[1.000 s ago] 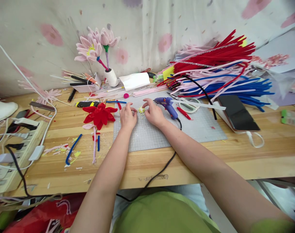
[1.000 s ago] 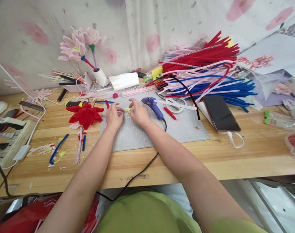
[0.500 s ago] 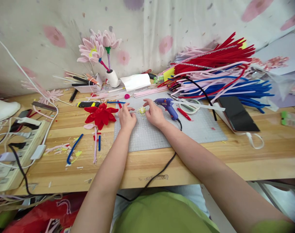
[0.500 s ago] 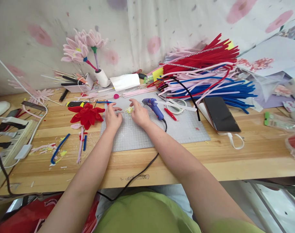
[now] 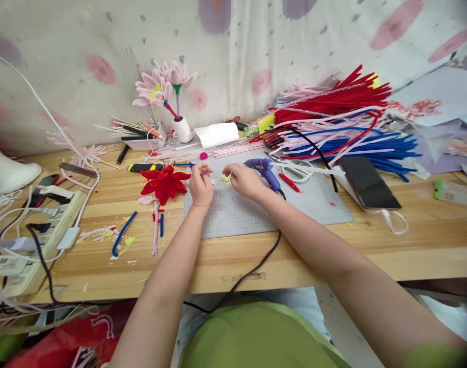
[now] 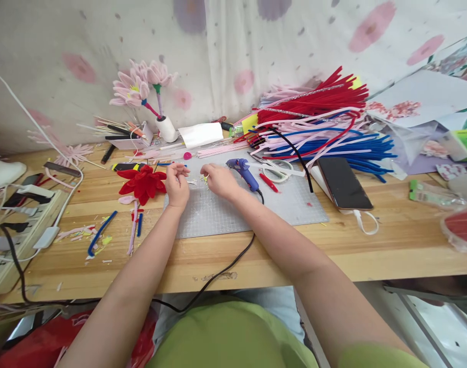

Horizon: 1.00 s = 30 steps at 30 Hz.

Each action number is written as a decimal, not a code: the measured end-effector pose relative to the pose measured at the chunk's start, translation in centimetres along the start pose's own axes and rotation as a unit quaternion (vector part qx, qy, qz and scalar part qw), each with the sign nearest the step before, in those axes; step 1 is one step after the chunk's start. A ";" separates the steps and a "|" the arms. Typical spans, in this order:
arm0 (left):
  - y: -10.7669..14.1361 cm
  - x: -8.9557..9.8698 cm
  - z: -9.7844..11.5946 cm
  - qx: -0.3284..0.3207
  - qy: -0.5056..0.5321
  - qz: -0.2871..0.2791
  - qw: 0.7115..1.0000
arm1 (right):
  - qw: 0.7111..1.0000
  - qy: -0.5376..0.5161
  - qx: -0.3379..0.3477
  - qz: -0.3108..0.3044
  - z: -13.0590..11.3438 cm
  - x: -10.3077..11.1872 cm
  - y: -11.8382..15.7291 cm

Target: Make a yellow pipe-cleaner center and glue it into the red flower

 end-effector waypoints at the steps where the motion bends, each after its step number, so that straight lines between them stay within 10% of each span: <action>1: -0.1 -0.1 0.2 0.015 0.022 -0.008 1.000 | 1.000 -0.007 0.011 -0.015 -0.4 0.2 0.2; 6: 0.4 0.2 1.6 0.038 0.066 -0.009 0.997 | 0.980 -0.138 -0.022 -0.145 0.1 1.2 2.7; 14: 2.6 1.4 -1.4 0.127 -0.059 -0.015 0.990 | 0.842 -0.301 -0.203 -0.400 5.3 3.8 8.7; 22: 2.9 1.7 -1.4 0.033 -0.078 -0.006 0.996 | 0.869 -0.276 -0.247 -0.329 7.9 6.9 8.7; 30: 2.6 2.4 -2.1 0.086 -0.171 0.010 0.982 | 0.915 -0.212 -0.205 -0.277 8.8 5.7 7.9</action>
Point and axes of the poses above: each hand's wrist, its own y-axis away from the middle knuckle, its own x-axis out of the back of the hand, z = x × y, the point moved 7 cm from there along -y, towards the middle knuckle, and after that the axes turned 9 degrees about z, right-handed, at the moved point
